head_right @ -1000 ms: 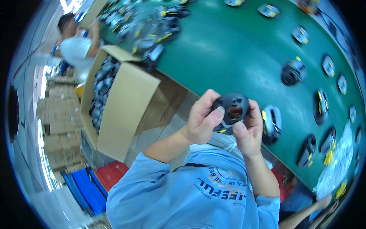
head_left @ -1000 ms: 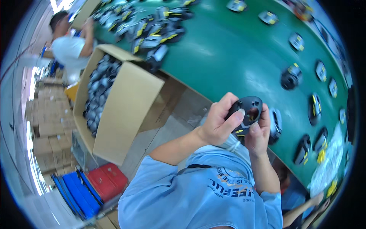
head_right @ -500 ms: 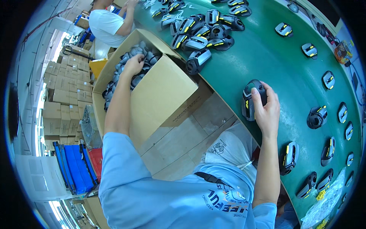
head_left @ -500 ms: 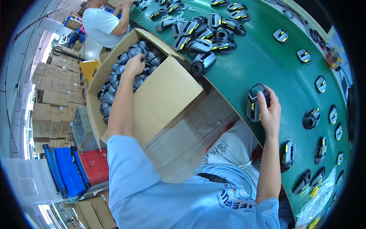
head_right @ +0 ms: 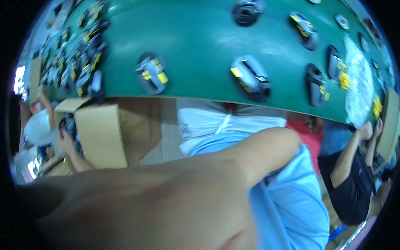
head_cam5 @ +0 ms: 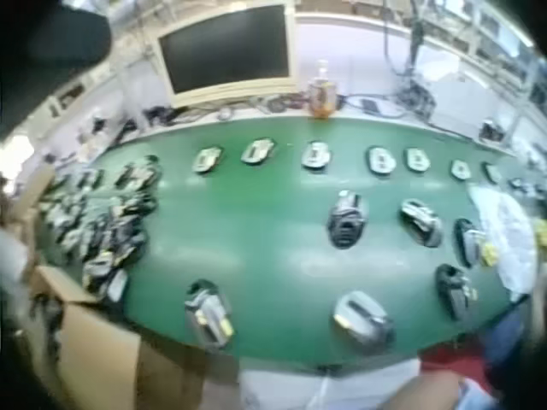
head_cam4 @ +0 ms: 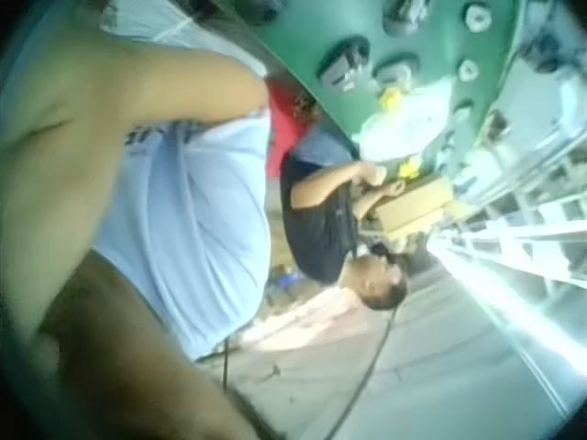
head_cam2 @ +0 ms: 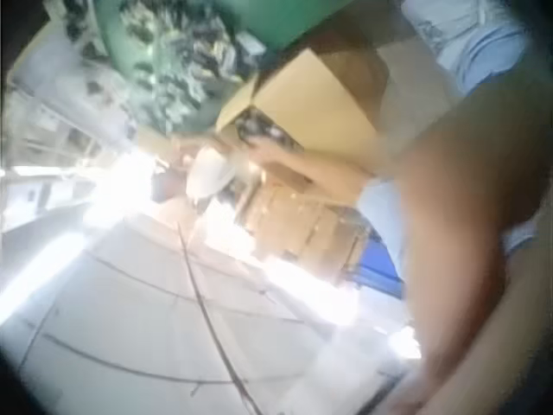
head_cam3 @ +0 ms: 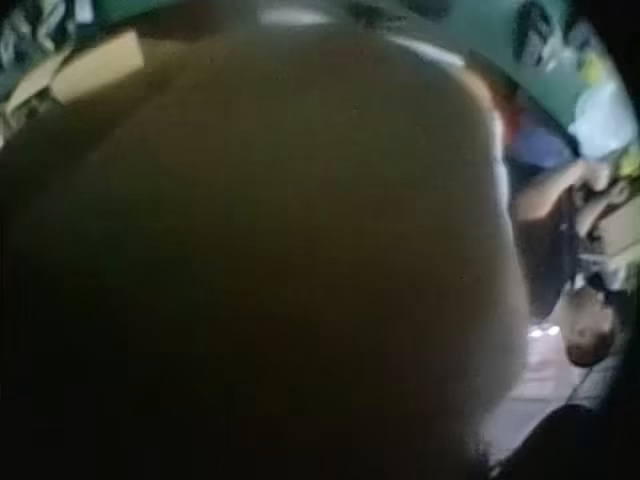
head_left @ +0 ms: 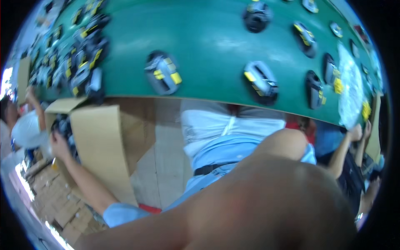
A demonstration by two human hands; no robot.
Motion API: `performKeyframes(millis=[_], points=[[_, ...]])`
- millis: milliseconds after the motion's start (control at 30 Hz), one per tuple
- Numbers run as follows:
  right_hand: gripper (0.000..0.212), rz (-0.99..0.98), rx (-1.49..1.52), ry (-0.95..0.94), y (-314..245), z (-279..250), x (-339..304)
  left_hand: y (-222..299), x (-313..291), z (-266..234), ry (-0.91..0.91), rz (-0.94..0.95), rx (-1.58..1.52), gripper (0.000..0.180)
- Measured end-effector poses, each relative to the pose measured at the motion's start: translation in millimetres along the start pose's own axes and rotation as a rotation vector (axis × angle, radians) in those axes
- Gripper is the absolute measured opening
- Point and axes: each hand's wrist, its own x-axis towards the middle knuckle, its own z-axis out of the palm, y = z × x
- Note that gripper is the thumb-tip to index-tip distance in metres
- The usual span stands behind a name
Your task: The person assembles plastic casings by hand, attaching yellow components and gray components to them on an assembly line.
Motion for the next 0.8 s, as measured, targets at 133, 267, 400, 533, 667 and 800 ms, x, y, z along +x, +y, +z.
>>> performKeyframes(millis=[133, 267, 400, 533, 667, 800], points=[[0.013, -0.091, -0.132, 0.074, -33, -26, -23, 36, 4, -6, -0.043, 0.037, -0.257, 0.047], [0.012, -0.222, -0.213, 0.086, -26, -21, -27, 95, -14, -8, 0.022, -0.019, -0.448, 0.040], [0.012, -0.282, -0.159, 0.104, -30, 3, -46, 119, -25, -22, 0.213, 0.213, -0.456, 0.037], [0.011, -0.352, -0.099, 0.140, -19, 5, -42, 147, -38, -40, 0.003, -0.003, -0.683, 0.030], [0.011, -0.407, -0.107, 0.123, -10, 3, -34, 202, -70, -55, -0.022, 0.133, -0.813, 0.025], [0.012, -0.402, 0.009, 0.123, -21, 15, -53, 232, -85, -55, -0.029, 0.184, -0.826, 0.023]])
